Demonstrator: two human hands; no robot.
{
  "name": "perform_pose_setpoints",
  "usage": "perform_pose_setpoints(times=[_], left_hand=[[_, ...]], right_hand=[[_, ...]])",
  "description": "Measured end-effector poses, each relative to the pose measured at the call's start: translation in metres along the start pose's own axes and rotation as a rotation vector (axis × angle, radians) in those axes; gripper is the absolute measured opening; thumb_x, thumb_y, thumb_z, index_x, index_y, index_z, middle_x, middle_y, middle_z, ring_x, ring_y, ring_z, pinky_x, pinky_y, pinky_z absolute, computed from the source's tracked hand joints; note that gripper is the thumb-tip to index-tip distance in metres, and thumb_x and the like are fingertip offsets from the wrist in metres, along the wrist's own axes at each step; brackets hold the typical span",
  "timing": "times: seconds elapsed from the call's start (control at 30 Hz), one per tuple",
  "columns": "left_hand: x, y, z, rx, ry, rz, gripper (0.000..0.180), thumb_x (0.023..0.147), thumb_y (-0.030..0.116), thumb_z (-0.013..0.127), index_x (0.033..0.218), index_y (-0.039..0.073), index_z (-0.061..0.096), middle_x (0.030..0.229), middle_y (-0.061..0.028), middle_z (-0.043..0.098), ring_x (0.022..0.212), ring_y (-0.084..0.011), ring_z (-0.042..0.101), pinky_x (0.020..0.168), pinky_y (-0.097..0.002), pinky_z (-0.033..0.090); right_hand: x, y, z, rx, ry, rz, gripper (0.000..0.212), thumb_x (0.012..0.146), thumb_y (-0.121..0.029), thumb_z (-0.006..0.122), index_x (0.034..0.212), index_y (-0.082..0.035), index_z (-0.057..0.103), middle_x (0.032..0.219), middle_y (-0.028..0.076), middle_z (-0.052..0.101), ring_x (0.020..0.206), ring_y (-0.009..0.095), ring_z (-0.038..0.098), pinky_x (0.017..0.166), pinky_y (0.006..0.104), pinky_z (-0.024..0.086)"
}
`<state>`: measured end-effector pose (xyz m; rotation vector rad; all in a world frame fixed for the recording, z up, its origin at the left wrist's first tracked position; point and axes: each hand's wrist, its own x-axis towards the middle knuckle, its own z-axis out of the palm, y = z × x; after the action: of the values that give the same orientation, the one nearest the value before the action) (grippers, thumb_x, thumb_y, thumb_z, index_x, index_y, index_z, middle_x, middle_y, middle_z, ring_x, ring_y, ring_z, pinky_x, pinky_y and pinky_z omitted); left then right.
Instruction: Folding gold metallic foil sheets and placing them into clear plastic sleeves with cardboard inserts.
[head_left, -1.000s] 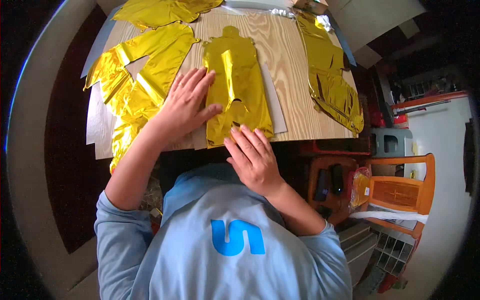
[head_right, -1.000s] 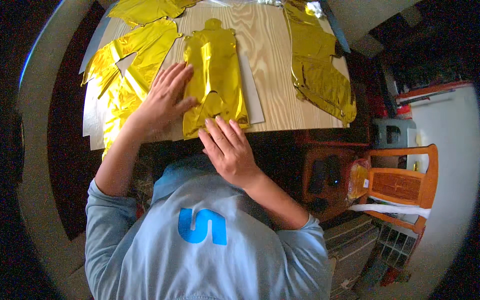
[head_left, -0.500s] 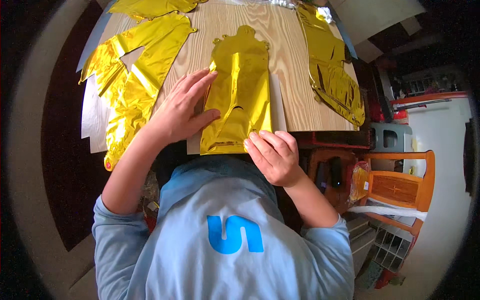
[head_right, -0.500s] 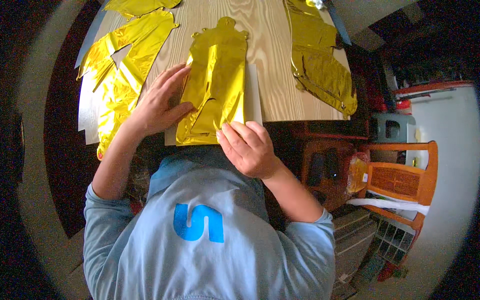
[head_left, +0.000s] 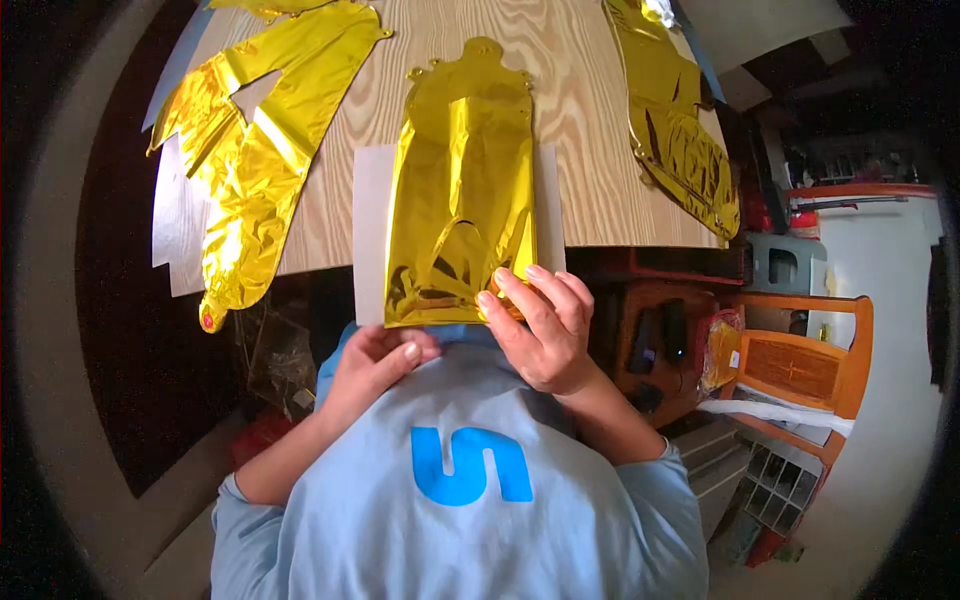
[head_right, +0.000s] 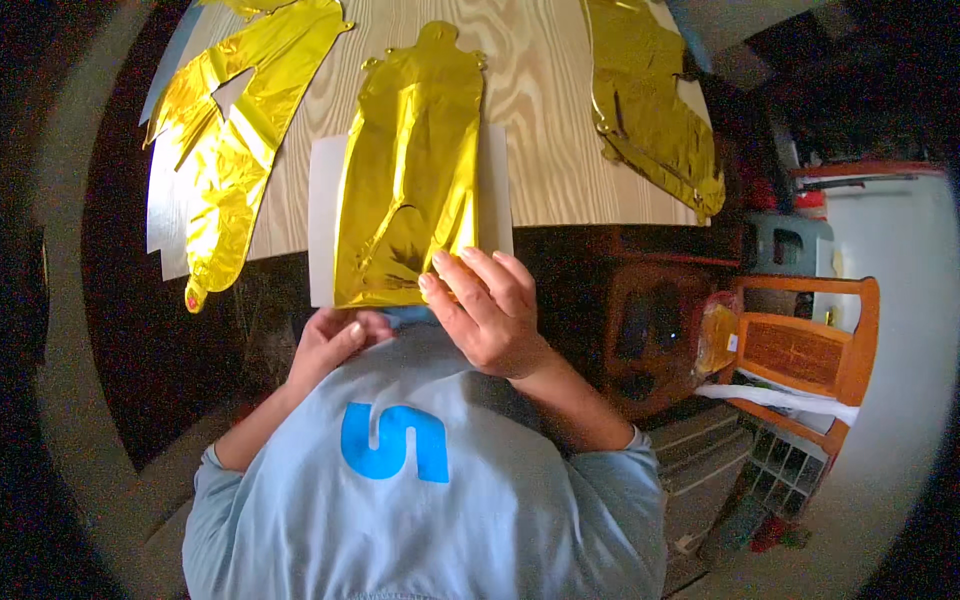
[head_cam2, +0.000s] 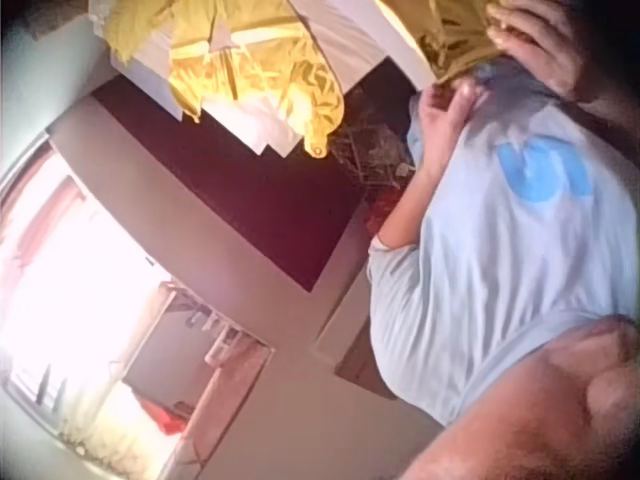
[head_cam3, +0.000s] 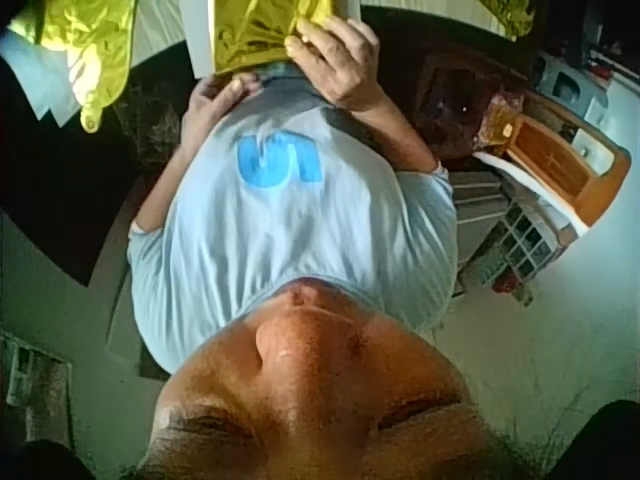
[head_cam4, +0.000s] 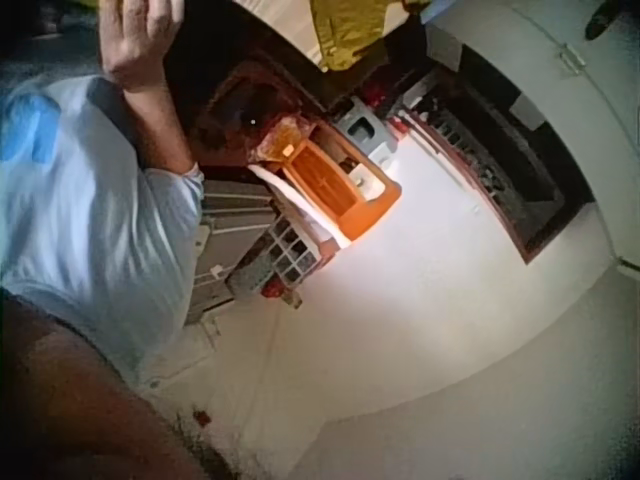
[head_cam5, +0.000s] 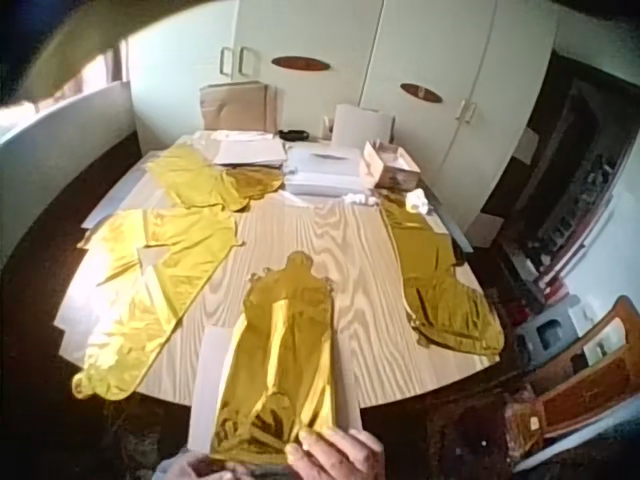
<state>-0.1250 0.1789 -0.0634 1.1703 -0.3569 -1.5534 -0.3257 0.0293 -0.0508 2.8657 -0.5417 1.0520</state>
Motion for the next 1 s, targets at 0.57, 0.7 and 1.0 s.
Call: perform_pose_setpoints(times=[0.57, 0.7, 1.0], left_hand=[[0.021, 0.003, 0.03, -0.178, 0.0, 0.01, 0.028, 0.097, 0.01, 0.067, 0.123, 0.001, 0.063, 0.115, -0.0115, 0.071, 0.103, -0.0175, 0.07, 0.088, -0.028, 0.058], [0.022, -0.002, 0.028, -0.18, 0.041, 0.046, 0.024, 0.097, 0.006, 0.065, 0.121, 0.0, 0.065, 0.114, -0.0129, 0.072, 0.103, -0.0194, 0.07, 0.088, -0.03, 0.059], [0.022, -0.007, 0.026, -0.384, 0.109, 0.037, 0.021, 0.099, 0.011, 0.065, 0.118, 0.001, 0.065, 0.108, -0.0131, 0.073, 0.099, -0.0211, 0.073, 0.086, -0.0336, 0.06]], right_hand=[[-0.003, 0.037, -0.013, 1.354, -0.181, 1.402, 0.017, 0.096, -0.021, 0.07, 0.097, -0.005, 0.064, 0.08, -0.003, 0.064, 0.058, 0.001, 0.052, 0.05, 0.0176, 0.041], [-0.003, 0.033, -0.005, 1.444, -0.249, 1.265, 0.013, 0.097, -0.015, 0.068, 0.101, -0.004, 0.063, 0.08, -0.002, 0.064, 0.057, 0.002, 0.053, 0.051, 0.0185, 0.045], [-0.004, 0.033, -0.005, 1.278, -0.197, 1.137, 0.009, 0.097, -0.008, 0.066, 0.101, -0.002, 0.06, 0.077, -0.002, 0.062, 0.058, 0.004, 0.055, 0.053, 0.0195, 0.047]])
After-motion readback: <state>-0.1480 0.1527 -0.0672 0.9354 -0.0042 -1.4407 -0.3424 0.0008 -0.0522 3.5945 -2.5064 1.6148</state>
